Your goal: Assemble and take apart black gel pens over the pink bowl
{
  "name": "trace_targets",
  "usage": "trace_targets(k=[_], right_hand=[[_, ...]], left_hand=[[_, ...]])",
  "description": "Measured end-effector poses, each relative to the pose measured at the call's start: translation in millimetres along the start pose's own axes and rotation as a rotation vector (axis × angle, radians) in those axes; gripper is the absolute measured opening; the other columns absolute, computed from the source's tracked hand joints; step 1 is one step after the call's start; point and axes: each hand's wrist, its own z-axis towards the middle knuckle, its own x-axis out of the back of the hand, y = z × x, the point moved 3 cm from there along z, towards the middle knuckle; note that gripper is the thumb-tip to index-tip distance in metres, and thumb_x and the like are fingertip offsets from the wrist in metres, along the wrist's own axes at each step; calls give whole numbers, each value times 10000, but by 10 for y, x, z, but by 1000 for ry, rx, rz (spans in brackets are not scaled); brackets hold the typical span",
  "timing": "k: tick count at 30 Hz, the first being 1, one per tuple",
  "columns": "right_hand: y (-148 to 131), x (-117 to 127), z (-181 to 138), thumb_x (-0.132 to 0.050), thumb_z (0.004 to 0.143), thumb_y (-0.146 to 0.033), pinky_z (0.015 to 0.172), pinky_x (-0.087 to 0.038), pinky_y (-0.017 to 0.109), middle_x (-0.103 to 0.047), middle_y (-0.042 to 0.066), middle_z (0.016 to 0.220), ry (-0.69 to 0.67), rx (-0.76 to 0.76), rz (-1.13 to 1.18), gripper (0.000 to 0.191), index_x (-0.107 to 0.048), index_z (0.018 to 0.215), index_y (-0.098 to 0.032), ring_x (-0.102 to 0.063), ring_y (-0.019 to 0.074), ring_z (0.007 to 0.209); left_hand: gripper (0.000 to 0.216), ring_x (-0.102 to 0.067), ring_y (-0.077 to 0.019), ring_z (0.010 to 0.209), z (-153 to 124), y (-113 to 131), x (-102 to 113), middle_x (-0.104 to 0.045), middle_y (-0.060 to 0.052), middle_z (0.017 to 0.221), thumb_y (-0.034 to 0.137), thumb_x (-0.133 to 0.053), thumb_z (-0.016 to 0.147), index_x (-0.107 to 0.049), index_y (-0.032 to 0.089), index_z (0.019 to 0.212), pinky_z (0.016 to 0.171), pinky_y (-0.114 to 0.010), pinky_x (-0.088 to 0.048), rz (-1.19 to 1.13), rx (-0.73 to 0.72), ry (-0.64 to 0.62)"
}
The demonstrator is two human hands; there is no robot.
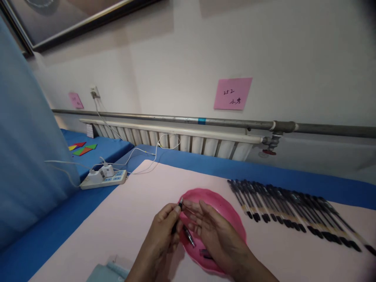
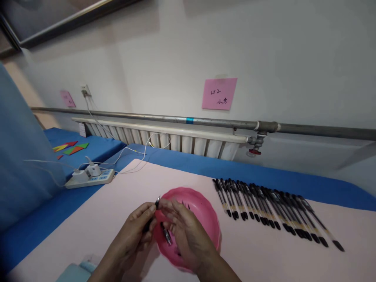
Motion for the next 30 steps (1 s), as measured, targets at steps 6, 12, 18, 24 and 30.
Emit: trace_targets(k=[6, 12, 18, 24, 30], right_hand=[[13, -12, 6, -666, 669, -519, 808, -439, 294, -662, 63, 867, -6, -35, 41, 409, -686, 885, -172, -568, 215, 937], [8, -65, 1, -620, 720, -497, 782, -444, 301, -655, 86, 854, -111, -68, 118, 373, -672, 846, -149, -585, 213, 888], [-2, -80, -23, -623, 716, -503, 818, -435, 313, -650, 105, 972, -72, -47, 82, 361, -675, 831, -165, -550, 231, 997], [6, -58, -40, -664, 681, -502, 866, -421, 313, -651, 95, 1034, -32, -61, 78, 400, -695, 909, -175, -524, 234, 1063], [-25, -58, -31, -726, 633, -451, 890, -418, 308, -640, 77, 1094, 41, 12, 40, 369, -708, 894, -190, -499, 235, 1103]], left_hand=[[323, -233, -18, 272, -38, -145, -149, -420, 96, 430, 497, -595, 736, -501, 193, 789, 289, -159, -100, 27, 49, -167], [399, -207, -11, 272, 4, -93, -88, -430, 102, 423, 548, -617, 686, -504, 190, 822, 298, -158, -94, 0, 29, -72], [457, -207, -20, 266, -3, -52, -75, -397, 108, 385, 598, -643, 613, -507, 195, 779, 297, -167, -90, 27, 0, -19], [445, -180, -10, 286, 28, -42, -36, -396, 103, 414, 592, -639, 617, -543, 182, 761, 320, -175, -70, 88, -74, 74], [422, -208, -18, 295, -10, 16, -13, -381, 107, 413, 588, -624, 642, -495, 197, 733, 314, -166, -86, 65, -45, 57]])
